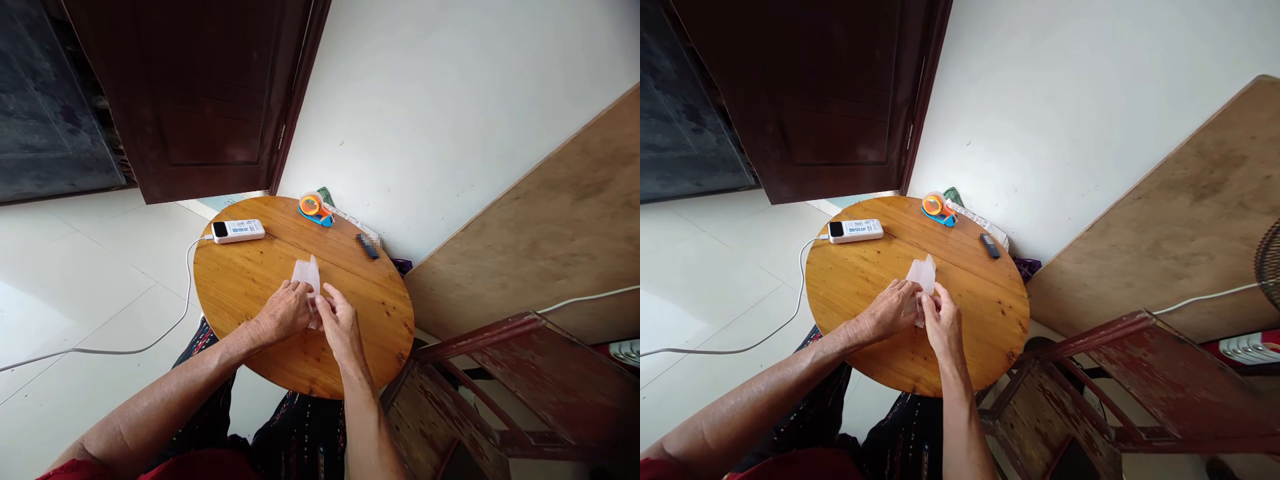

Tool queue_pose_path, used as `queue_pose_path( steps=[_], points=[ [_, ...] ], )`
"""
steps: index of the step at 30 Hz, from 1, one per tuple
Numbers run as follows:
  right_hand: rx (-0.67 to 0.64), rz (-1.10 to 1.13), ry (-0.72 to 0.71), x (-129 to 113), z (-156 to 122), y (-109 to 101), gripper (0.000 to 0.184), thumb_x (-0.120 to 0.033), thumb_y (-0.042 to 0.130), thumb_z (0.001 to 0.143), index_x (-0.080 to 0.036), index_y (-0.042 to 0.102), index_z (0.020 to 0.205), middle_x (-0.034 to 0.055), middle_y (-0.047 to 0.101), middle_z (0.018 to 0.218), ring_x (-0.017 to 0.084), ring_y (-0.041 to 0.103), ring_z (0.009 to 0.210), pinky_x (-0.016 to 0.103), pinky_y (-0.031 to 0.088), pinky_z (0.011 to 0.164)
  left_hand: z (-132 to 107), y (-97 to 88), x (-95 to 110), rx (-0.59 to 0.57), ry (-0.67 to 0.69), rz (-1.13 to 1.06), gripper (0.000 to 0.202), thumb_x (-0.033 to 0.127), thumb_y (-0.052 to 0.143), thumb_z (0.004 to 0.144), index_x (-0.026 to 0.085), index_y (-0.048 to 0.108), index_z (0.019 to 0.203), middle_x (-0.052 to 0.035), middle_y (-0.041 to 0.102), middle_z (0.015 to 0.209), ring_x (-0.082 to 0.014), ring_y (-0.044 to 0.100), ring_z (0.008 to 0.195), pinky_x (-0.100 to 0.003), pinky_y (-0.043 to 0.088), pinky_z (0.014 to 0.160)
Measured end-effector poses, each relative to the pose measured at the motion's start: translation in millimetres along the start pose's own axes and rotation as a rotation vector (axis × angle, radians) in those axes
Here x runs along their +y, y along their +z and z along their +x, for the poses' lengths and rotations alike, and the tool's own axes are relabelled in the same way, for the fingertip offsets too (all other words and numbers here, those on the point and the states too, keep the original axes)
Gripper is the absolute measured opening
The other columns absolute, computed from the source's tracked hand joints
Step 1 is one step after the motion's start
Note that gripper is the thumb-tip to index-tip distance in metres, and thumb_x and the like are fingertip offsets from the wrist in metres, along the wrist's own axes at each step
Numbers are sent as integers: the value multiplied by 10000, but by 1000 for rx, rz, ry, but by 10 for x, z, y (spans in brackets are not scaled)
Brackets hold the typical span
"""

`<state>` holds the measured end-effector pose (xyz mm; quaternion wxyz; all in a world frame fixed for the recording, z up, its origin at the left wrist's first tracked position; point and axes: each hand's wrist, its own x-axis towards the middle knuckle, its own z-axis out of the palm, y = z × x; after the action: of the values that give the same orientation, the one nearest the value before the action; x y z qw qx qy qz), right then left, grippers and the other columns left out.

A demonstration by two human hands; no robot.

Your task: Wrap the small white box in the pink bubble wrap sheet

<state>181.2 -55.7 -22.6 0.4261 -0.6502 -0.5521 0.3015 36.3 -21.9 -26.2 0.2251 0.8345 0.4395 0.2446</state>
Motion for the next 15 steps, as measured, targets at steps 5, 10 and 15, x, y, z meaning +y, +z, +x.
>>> queue_pose_path(
  steps=[5,10,15],
  points=[
    [-163,-104,-176,-10,-85,-87,516,-298,448,903,-134,518,1387,105,755,1067,215,712,944,338,576,823,-68,162,-141,123,-36,-285,530,138,617,757,165,519,1277,-110,638,1166,-248,584,1074,-410,506,943],
    [-114,-424,-323,-33,-230,55,637,-143,457,844,-163,402,1478,124,721,1188,246,706,994,400,570,868,-152,199,-164,203,-154,-596,569,100,591,723,187,509,1279,-78,615,1175,-149,596,884,-334,538,842],
    [-101,-482,-355,-51,-302,88,672,-124,418,849,-148,335,1515,149,687,1257,273,672,1115,418,555,915,-119,217,-98,228,-232,-521,418,221,621,795,158,583,1206,-74,611,1089,-173,594,896,-347,534,852]
  ],
)
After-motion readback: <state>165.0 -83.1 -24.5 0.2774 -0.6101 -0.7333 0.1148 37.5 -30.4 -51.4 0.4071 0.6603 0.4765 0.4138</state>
